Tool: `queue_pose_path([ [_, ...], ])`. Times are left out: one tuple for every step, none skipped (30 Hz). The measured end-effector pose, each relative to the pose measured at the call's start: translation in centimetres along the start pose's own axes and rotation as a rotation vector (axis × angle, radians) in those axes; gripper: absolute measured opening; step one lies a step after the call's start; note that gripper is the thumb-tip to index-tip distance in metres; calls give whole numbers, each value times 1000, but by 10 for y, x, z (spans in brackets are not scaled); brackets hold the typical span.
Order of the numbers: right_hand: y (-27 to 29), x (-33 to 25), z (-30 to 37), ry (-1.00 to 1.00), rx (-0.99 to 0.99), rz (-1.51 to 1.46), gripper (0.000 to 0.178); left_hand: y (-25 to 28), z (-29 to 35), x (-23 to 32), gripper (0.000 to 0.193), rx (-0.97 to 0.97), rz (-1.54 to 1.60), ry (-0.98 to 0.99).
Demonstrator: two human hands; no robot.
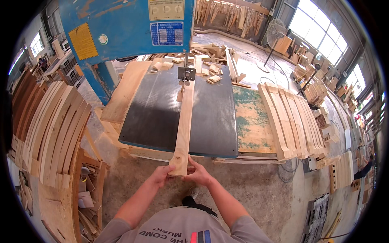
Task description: The person uses a band saw to cut curved wooden planks, guiding the wood through the blade by hand and stacking the finished pieces on a nearby pile.
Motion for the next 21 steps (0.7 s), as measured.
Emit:
queue_pose_path([
  [2, -4, -1, -3, 9, 23, 114, 0, -3, 2, 45, -7, -2, -5],
  [3, -6, -2, -5, 20, 45, 114, -1, -4, 3, 45, 1, 2, -2],
  [5, -5, -3, -3, 15, 31, 115, -2, -5, 5, 46, 9, 6, 1],
  [7, -4, -4, 0, 10, 17, 115, -3, -6, 5, 46, 17, 11, 3],
  [5, -5, -5, 2, 1, 3, 116, -2, -6, 5, 46, 24, 6, 7],
  [5, -7, -4, 6, 7, 3, 114, -1, -6, 4, 46, 32, 2, 11],
  [4, -8, -2, 9, 12, 4, 113, 0, -6, 3, 46, 40, -2, 14],
  [1, -7, 0, 7, 15, 2, 111, 1, -6, 1, 48, 18, 2, 5],
  [1, -9, -1, 19, 21, 47, 110, 3, -7, -2, 51, -2, 7, -4],
  [1, -13, -4, 31, 26, 91, 109, 4, -7, -4, 54, -23, 12, -14],
  [2, -13, -5, 42, 36, 135, 108, 1, -6, 6, 59, -39, -34, -124],
  [3, -13, -6, 74, 64, 224, 109, -4, -5, 16, 65, -54, -81, -234],
  [2, -13, -7, 108, 91, 313, 111, -8, -1, 26, 71, -69, -128, -345],
  [4, -15, -9, 145, 126, 401, 114, -16, 6, 40, 76, -107, -254, -438],
  [8, -17, -9, 192, 184, 494, 111, -27, 17, 57, 81, -148, -381, -534],
  [12, -16, -10, 238, 244, 587, 107, -38, 24, 69, 86, -192, -509, -630],
  [9, -26, -9, 290, 299, 685, 104, -36, 24, 74, 87, -159, -635, -684],
  [7, -31, -8, 293, 323, 744, 104, -35, 25, 78, 88, -126, -762, -736],
  [5, -36, -6, 295, 350, 803, 104, -36, 25, 83, 88, -93, -889, -786],
  [3, -43, -3, 294, 377, 861, 104, -41, 23, 89, 87, -125, -904, -779],
  [3, -43, -3, 300, 398, 901, 105, -48, 23, 98, 86, -159, -920, -772],
])
Point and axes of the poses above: each hand's wrist, its own z-axis away from the middle knuckle, its own y-axis out of the back of the hand, x = y × z, the point moved 10 cm from there along -z, towards the middle knuckle, and after that the axes turned 12 degrees about -y, right-handed, at the moved point
